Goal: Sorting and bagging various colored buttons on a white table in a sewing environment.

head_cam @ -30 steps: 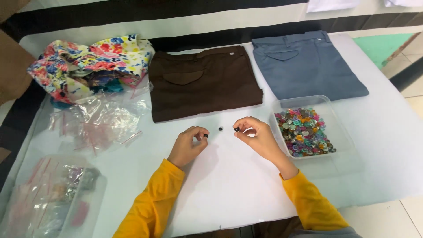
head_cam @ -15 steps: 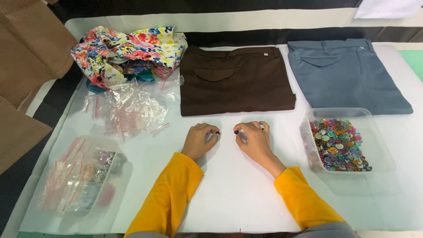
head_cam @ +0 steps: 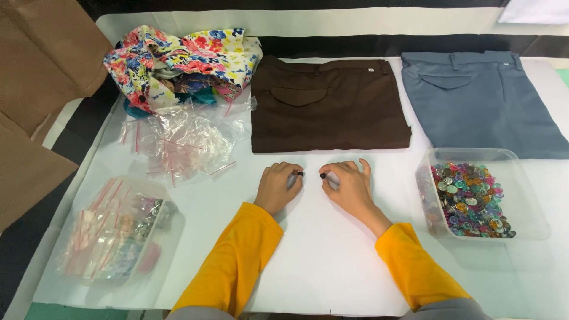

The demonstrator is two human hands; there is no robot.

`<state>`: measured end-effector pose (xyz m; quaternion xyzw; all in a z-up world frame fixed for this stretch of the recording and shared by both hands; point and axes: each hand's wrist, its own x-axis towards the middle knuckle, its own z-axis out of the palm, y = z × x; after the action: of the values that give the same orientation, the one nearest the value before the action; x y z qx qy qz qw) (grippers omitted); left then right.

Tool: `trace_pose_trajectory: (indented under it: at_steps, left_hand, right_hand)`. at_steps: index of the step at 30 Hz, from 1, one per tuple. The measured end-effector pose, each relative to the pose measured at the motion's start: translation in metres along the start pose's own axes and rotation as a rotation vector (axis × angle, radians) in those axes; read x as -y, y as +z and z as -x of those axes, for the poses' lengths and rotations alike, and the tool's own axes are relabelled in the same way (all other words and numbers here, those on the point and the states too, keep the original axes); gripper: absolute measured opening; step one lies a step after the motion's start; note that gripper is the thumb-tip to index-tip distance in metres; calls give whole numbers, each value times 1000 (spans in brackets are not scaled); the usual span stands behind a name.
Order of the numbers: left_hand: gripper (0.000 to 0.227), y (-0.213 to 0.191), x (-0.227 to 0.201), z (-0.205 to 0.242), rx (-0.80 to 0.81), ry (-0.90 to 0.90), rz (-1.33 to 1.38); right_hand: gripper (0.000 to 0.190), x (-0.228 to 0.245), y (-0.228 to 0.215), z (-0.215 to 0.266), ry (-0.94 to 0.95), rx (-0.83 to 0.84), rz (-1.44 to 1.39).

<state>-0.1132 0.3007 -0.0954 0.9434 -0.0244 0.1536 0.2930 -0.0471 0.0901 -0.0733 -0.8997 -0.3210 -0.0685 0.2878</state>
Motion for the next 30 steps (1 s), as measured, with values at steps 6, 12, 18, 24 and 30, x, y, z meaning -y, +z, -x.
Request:
trace_pose_trajectory:
  at_steps: [6,12,18,24,30]
  left_hand:
    - [27,3,2,1,-29,30,-40]
    - [20,3,2,1,-24,42,-47]
    - [20,-1,-1,2,-10,35,-49]
    - [22,2,0,2,-28,45,-53]
    - [22,-1,-1,2,-10,50,-53]
  right_hand:
    - [28,6,-9,-1,18,63,17]
    - [17,9,-7,-1,-17,26,55]
    - [20,10,-1,-3,-28,13,44]
    - [21,4,7,-2,-62,-59,30]
    - [28,2,-1,-1,-85,-78,18]
